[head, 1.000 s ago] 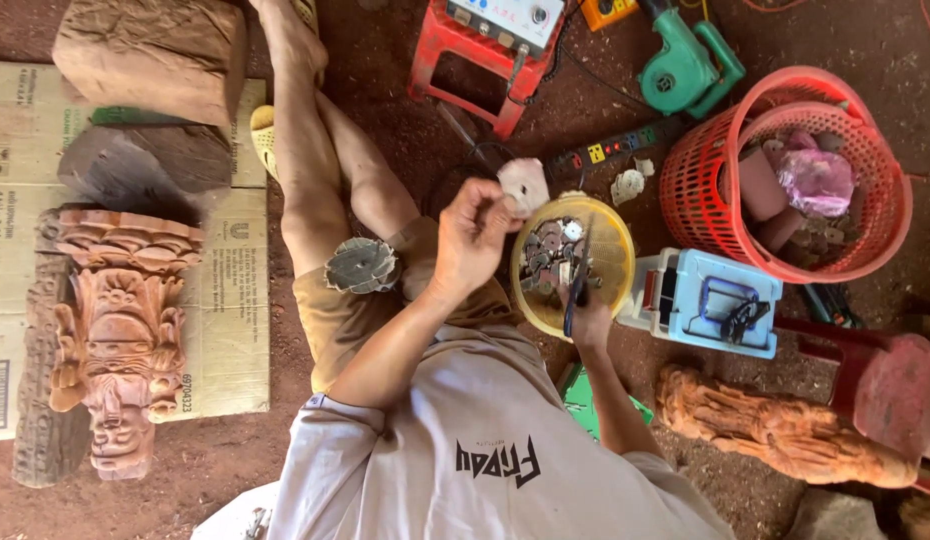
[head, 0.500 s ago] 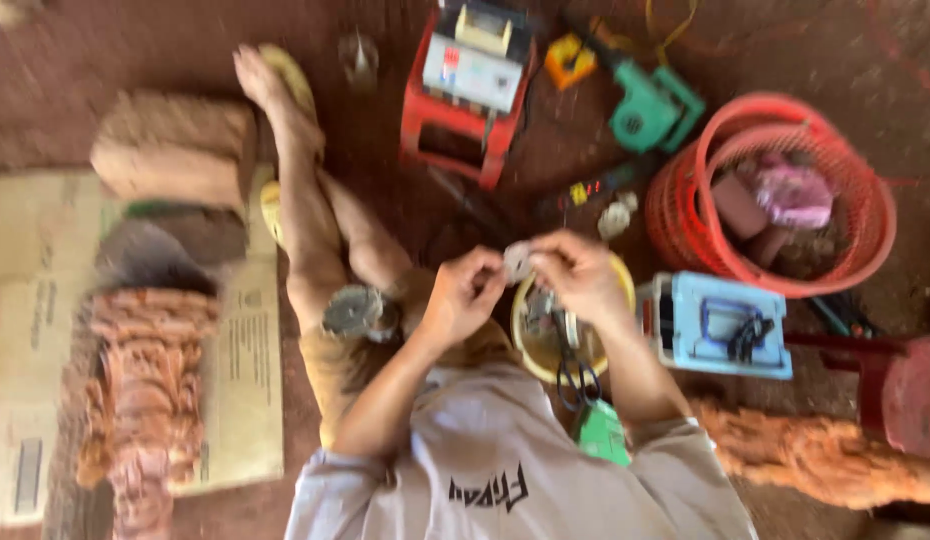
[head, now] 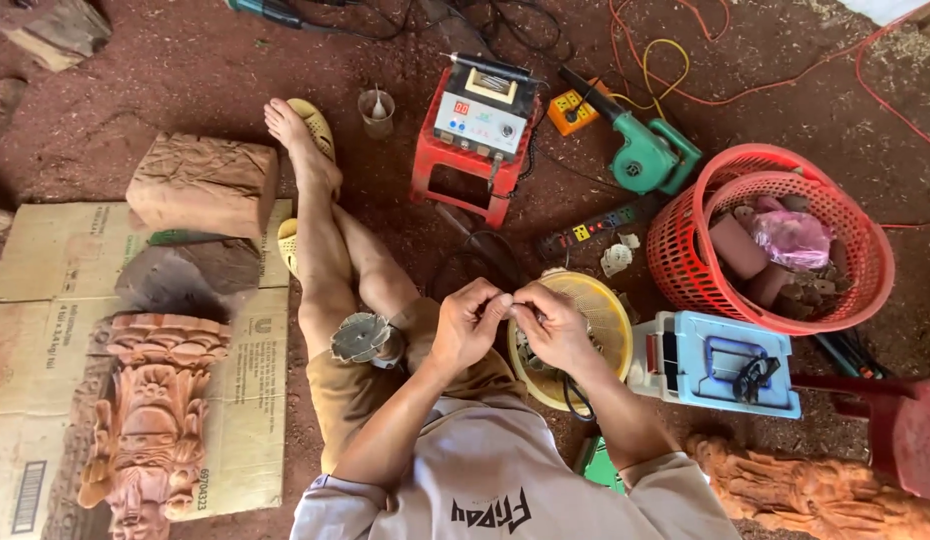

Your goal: The person is preparing small pieces of sandpaper by cutting them with scissors and attaching them to a sanding tool for wood carving.

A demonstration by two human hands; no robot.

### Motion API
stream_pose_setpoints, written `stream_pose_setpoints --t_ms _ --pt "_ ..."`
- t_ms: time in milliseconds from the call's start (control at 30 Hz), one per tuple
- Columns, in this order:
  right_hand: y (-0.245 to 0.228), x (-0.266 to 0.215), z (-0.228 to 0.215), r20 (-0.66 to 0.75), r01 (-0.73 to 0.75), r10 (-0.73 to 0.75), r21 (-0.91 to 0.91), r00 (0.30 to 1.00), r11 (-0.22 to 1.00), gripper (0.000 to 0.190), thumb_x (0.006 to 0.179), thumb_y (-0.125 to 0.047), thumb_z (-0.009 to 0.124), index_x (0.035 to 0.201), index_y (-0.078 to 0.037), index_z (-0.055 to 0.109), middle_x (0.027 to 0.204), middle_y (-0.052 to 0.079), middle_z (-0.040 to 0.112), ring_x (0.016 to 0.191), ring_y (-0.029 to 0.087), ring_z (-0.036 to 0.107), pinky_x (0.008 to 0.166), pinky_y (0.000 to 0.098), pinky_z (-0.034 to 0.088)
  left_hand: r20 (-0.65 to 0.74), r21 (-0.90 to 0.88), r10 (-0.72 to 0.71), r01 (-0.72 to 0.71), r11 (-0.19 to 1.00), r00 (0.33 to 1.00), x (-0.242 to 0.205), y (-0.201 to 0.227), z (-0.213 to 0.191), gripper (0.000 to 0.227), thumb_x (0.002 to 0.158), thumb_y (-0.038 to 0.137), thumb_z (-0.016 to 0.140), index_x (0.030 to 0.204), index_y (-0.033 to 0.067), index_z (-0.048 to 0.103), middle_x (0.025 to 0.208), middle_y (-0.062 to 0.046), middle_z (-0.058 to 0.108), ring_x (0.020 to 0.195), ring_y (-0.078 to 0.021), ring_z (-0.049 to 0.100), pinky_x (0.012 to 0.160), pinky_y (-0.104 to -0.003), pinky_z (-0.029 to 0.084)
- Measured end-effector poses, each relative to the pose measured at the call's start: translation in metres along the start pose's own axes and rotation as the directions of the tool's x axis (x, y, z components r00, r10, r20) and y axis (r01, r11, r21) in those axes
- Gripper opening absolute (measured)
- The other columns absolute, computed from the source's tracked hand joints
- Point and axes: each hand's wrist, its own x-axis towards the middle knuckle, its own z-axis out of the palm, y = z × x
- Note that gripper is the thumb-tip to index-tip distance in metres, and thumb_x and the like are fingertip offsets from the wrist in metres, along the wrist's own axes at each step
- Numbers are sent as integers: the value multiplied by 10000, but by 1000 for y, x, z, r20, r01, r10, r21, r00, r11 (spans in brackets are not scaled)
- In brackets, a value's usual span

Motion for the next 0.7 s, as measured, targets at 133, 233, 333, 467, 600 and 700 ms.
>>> stream_pose_setpoints --t_ms 133,233,333,467,600,700 --pt "15 0 22 -129 153 -160 -60 979 986 166 864 147 636 850 -17 651 722 130 671 556 245 632 513 322 521 -125 -143 -60 42 989 990 -1 -12 6 265 994 72 687 732 41 715 662 -75 648 597 -118 587 552 -256 493" --pt "0 8 28 -157 217 -242 -165 957 962 175 876 133 640 805 -27 631 740 125 672 568 272 658 509 326 530 -171 -122 -92 71 990 981 -2 -16 6 286 986 56 688 700 43 694 641 -73 635 598 -119 581 556 -265 486" --pt "-3 12 30 -145 246 -277 -198 950 949 174 875 116 645 798 -40 639 758 111 674 580 274 672 513 337 542 -197 -98 -149 132 986 969 -1 -16 4 302 966 37 683 664 47 672 608 -70 625 580 -119 573 548 -273 483" --pt "-12 23 29 -124 282 -299 -136 946 950 203 847 165 603 782 -25 629 733 125 659 564 262 646 527 353 561 -202 -119 -234 214 970 951 4 -12 0 316 951 26 671 636 41 657 568 -60 607 553 -106 558 532 -270 487" --pt "13 20 16 -97 255 -281 -219 955 942 170 883 79 655 800 -69 666 753 88 689 618 282 685 564 381 577 -241 -181 -323 285 941 915 13 -5 4 318 924 26 679 611 59 635 549 -30 543 570 -84 493 509 -261 442" --pt "10 -4 -4 39 56 -43 -417 998 907 71 908 -170 770 916 -160 701 810 57 732 800 289 717 736 403 571 -368 66 -134 170 983 920 -30 17 7 142 992 140 676 923 30 736 806 -192 720 797 -347 745 674 -450 587"
